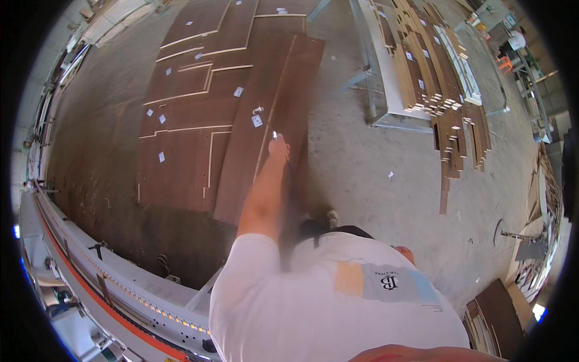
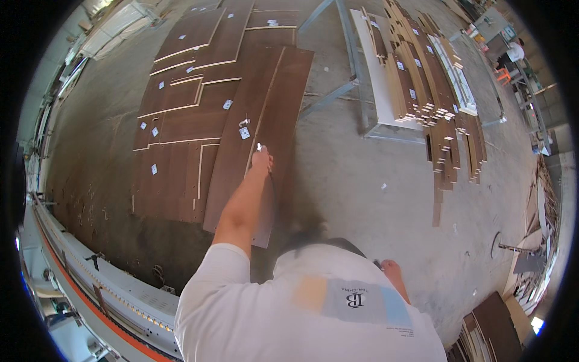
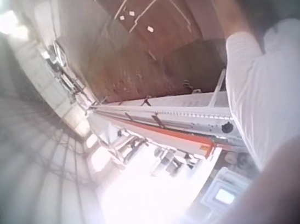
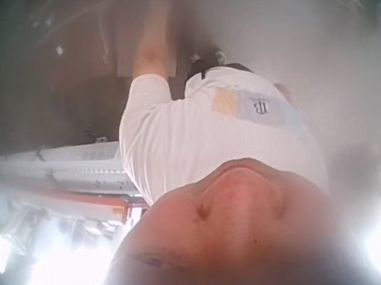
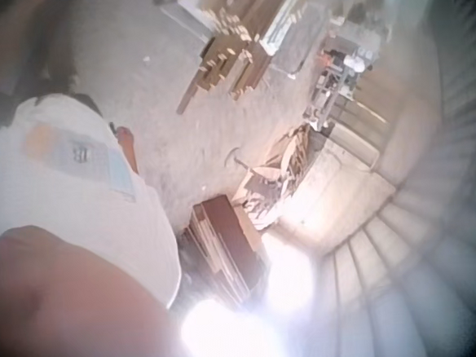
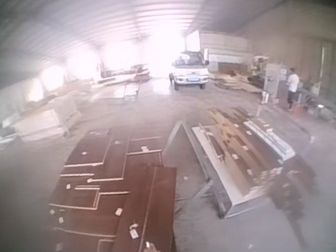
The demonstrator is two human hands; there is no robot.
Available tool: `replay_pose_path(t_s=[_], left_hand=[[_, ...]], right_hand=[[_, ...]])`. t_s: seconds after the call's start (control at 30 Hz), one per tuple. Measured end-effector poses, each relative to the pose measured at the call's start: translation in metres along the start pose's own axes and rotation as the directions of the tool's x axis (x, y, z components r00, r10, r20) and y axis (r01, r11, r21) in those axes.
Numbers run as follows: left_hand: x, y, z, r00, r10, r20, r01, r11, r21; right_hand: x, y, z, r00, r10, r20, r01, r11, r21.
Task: The person picks up wood panels one at a time and feeds them into an edge-banding machine, using a compressed air nozzle to clean the panels and machine surface between items.
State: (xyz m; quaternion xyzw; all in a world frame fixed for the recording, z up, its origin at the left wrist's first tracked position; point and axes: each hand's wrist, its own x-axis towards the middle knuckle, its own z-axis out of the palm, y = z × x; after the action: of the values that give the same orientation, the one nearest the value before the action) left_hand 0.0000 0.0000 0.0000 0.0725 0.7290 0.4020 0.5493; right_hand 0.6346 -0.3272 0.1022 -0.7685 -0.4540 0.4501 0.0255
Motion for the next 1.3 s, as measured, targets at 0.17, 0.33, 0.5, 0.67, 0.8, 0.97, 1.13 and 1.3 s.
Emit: replay_pose_path(t_s=[0.17,0.33,0.5,0.67,0.8,0.97,1.13,1.3], left_hand=[[0.004,0.070,0.018,0.944,0.278,0.180,-0.291,0.955,0.051],[0.009,0.080,0.017,0.933,0.137,0.332,-0.257,0.901,0.349],[-0.002,0.080,-0.014,0.992,0.083,0.094,-0.089,0.994,0.062],[0.037,-0.011,-0.091,0.939,0.299,0.169,-0.343,0.778,0.527],[-0.042,-0.041,-0.095,0.923,0.314,0.222,-0.379,0.843,0.383],[-0.070,-0.167,-0.162,0.988,-0.024,-0.151,0.061,0.968,0.245],[-0.152,-0.256,-0.196,0.996,0.031,0.089,-0.070,0.878,0.473],[-0.240,-0.292,-0.223,0.797,-0.342,-0.498,0.105,0.890,-0.443]], right_hand=[[-0.007,-0.011,0.025,0.998,-0.062,0.024,0.063,0.998,-0.028],[-0.007,-0.046,0.041,0.998,0.020,0.064,-0.024,0.998,0.064],[-0.008,-0.091,0.044,0.996,0.079,0.046,-0.088,0.961,0.264],[0.018,-0.126,0.035,0.988,-0.033,0.151,0.034,0.999,-0.004],[0.044,-0.065,0.042,0.969,-0.144,0.200,0.160,0.985,-0.069],[0.076,-0.149,0.029,0.951,-0.062,0.303,0.069,0.998,-0.013],[0.109,-0.197,0.024,0.896,-0.143,0.421,0.177,0.983,-0.042],[0.150,-0.224,0.043,0.849,-0.174,0.499,0.226,0.973,-0.046]])
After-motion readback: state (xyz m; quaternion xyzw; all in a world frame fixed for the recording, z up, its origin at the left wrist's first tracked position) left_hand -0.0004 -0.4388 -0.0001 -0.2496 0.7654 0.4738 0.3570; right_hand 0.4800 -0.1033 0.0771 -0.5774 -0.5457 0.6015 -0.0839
